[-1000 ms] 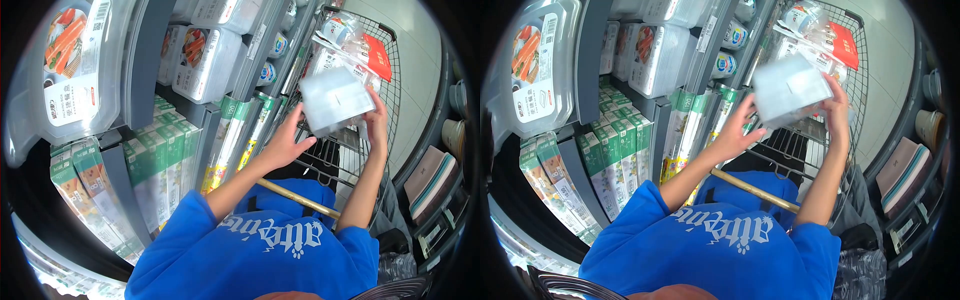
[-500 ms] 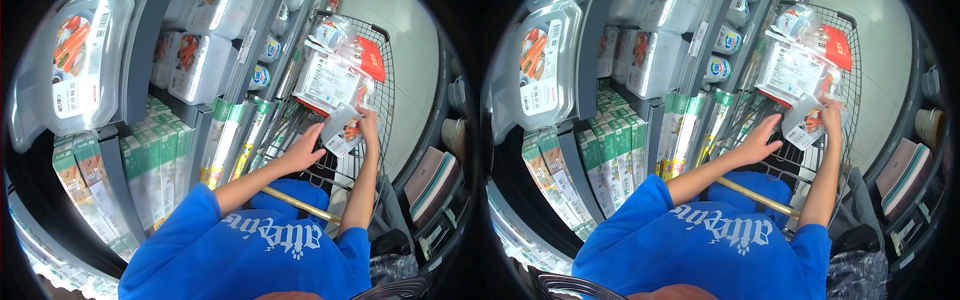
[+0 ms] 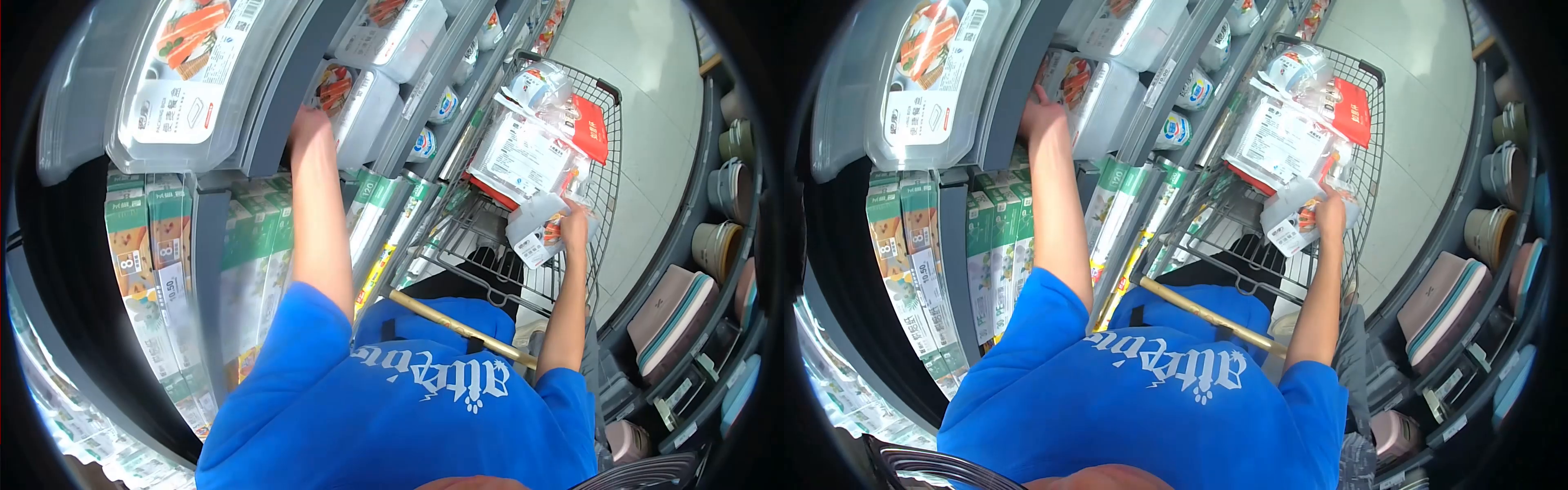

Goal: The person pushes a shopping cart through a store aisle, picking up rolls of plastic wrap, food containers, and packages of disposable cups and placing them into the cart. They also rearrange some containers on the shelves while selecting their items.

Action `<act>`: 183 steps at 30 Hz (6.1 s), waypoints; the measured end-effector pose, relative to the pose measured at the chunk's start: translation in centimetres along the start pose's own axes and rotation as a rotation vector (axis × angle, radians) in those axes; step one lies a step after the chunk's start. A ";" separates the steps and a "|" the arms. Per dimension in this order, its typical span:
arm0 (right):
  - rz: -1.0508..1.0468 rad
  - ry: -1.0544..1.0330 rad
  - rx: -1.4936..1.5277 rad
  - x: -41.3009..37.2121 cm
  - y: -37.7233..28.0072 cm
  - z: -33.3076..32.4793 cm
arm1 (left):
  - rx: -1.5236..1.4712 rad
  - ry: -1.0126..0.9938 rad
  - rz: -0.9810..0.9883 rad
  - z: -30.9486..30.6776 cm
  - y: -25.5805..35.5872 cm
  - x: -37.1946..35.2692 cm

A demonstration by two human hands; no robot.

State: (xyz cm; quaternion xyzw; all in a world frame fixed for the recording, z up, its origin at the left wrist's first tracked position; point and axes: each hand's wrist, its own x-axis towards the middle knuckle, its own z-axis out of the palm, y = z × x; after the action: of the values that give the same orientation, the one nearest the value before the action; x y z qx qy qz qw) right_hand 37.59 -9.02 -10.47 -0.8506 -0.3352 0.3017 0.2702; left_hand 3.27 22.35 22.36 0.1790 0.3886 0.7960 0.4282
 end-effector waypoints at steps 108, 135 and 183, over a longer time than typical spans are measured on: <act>-0.134 -0.135 0.022 -4.9 -3.4 -3.7 | 1.302 -0.365 -0.860 -22.0 -13.4 -28.8; -0.403 -0.417 0.746 -3.6 -42.8 -9.6 | 0.538 -0.786 0.004 -10.0 4.4 -16.3; -0.982 0.339 0.036 -1.2 -30.5 -1.3 | 1.262 -1.380 0.416 -30.8 0.5 -18.0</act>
State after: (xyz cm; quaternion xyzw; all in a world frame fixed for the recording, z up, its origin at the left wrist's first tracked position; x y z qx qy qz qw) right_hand 25.42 8.94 10.99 -0.6253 -0.6410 0.0028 0.4450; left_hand -5.78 -6.91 4.13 0.8718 0.3683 0.2191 0.2374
